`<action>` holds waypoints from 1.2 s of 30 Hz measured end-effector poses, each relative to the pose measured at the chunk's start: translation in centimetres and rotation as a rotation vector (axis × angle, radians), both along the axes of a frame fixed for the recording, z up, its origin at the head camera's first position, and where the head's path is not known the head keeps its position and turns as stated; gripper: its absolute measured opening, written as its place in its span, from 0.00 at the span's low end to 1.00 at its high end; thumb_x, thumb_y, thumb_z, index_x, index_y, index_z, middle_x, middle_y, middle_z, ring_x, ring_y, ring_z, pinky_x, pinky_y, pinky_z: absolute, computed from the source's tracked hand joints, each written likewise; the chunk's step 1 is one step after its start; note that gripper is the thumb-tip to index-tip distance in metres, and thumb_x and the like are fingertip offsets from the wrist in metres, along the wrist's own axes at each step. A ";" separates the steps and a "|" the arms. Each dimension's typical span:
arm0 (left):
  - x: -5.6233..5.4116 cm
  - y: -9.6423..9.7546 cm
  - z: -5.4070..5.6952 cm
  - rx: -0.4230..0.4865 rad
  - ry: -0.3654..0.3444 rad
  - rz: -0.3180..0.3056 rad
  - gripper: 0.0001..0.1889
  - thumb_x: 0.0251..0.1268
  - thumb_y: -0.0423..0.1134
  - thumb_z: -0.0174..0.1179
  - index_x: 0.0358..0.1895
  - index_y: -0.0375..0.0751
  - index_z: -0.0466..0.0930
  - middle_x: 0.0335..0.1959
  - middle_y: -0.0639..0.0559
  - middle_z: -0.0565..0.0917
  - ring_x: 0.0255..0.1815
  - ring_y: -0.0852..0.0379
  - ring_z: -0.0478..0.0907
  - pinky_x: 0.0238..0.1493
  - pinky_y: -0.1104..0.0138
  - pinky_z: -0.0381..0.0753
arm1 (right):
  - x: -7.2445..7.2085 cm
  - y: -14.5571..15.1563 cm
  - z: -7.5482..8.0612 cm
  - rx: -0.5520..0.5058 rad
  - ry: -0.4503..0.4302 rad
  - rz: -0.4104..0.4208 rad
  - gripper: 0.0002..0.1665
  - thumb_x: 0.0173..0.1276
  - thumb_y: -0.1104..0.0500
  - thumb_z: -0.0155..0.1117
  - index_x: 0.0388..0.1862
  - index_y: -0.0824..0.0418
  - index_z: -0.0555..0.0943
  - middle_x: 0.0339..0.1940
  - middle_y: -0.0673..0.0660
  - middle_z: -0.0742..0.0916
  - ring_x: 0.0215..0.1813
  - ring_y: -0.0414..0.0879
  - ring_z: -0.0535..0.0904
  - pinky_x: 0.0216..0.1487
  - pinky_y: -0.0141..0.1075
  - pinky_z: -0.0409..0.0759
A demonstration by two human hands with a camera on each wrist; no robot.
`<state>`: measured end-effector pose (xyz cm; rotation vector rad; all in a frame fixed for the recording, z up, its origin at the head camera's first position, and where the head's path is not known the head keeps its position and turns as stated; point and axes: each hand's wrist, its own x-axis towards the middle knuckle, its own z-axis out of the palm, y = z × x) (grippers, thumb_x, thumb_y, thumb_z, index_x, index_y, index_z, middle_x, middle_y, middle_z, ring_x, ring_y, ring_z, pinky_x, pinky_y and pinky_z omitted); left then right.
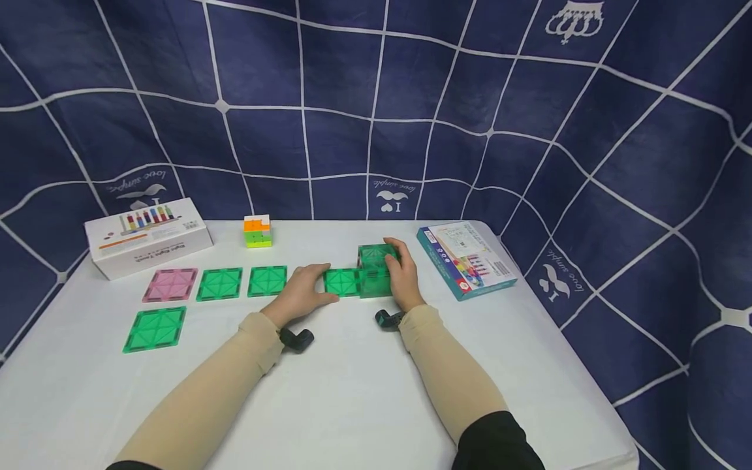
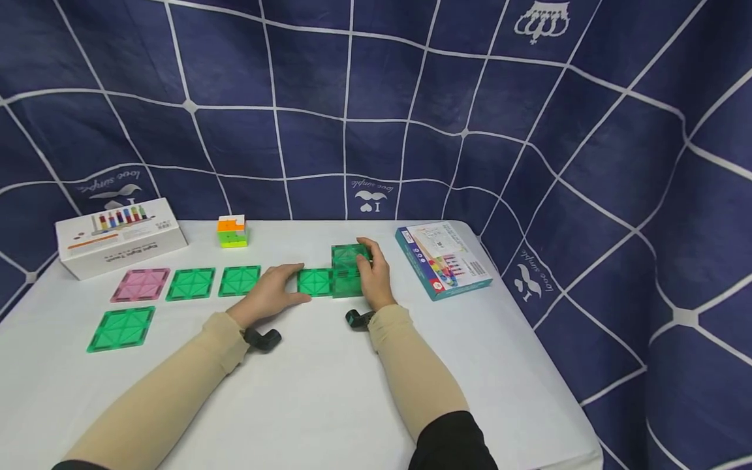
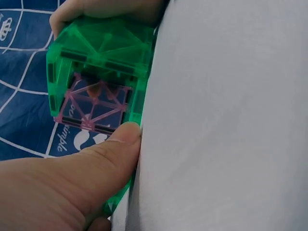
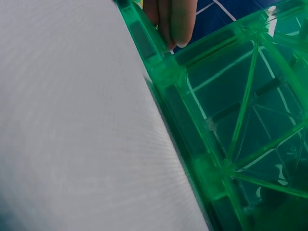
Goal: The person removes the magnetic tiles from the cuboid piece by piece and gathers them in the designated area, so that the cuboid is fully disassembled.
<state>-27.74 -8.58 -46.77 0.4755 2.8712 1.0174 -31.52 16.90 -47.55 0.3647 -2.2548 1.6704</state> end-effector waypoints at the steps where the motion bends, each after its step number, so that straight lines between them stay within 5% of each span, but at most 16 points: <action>1: 0.0 -0.1 -0.1 0.010 0.007 0.002 0.45 0.63 0.52 0.73 0.77 0.35 0.64 0.76 0.36 0.69 0.76 0.33 0.63 0.76 0.44 0.65 | 0.0 0.0 0.0 0.002 0.000 0.000 0.23 0.81 0.58 0.46 0.71 0.49 0.74 0.72 0.51 0.77 0.77 0.47 0.68 0.79 0.50 0.61; 13: 0.4 0.1 -0.6 0.075 0.062 0.045 0.44 0.58 0.52 0.76 0.74 0.34 0.68 0.73 0.35 0.72 0.74 0.34 0.67 0.74 0.43 0.67 | 0.0 0.1 0.0 0.020 -0.003 -0.040 0.23 0.81 0.58 0.47 0.71 0.51 0.73 0.71 0.51 0.78 0.75 0.45 0.69 0.78 0.47 0.64; 17: 0.3 -0.3 -0.6 0.133 0.081 0.039 0.44 0.57 0.50 0.77 0.73 0.33 0.69 0.70 0.35 0.73 0.68 0.37 0.75 0.68 0.45 0.75 | -0.1 0.2 0.0 0.007 0.007 -0.035 0.23 0.80 0.59 0.47 0.71 0.52 0.74 0.71 0.52 0.78 0.75 0.46 0.69 0.78 0.48 0.64; 23: 0.5 -2.1 1.0 0.342 0.083 0.059 0.39 0.57 0.40 0.78 0.71 0.32 0.73 0.73 0.38 0.72 0.58 0.42 0.82 0.58 0.53 0.84 | -0.2 0.0 -0.2 -0.011 0.001 -0.031 0.24 0.80 0.59 0.47 0.71 0.56 0.73 0.70 0.52 0.78 0.74 0.47 0.70 0.78 0.49 0.64; 28: 1.5 -3.7 2.7 0.485 0.065 0.086 0.40 0.56 0.43 0.79 0.72 0.39 0.74 0.76 0.47 0.71 0.58 0.47 0.82 0.56 0.66 0.84 | -0.1 -0.1 -0.2 -0.022 -0.004 -0.027 0.24 0.79 0.60 0.47 0.72 0.56 0.73 0.70 0.53 0.78 0.74 0.48 0.70 0.78 0.50 0.63; 36: 5.1 -7.2 3.2 0.332 0.083 0.065 0.41 0.56 0.55 0.78 0.73 0.45 0.75 0.77 0.53 0.71 0.58 0.51 0.84 0.57 0.63 0.84 | -0.3 0.1 -0.2 -0.033 -0.012 -0.017 0.24 0.80 0.59 0.47 0.71 0.54 0.74 0.71 0.52 0.78 0.75 0.47 0.69 0.79 0.50 0.62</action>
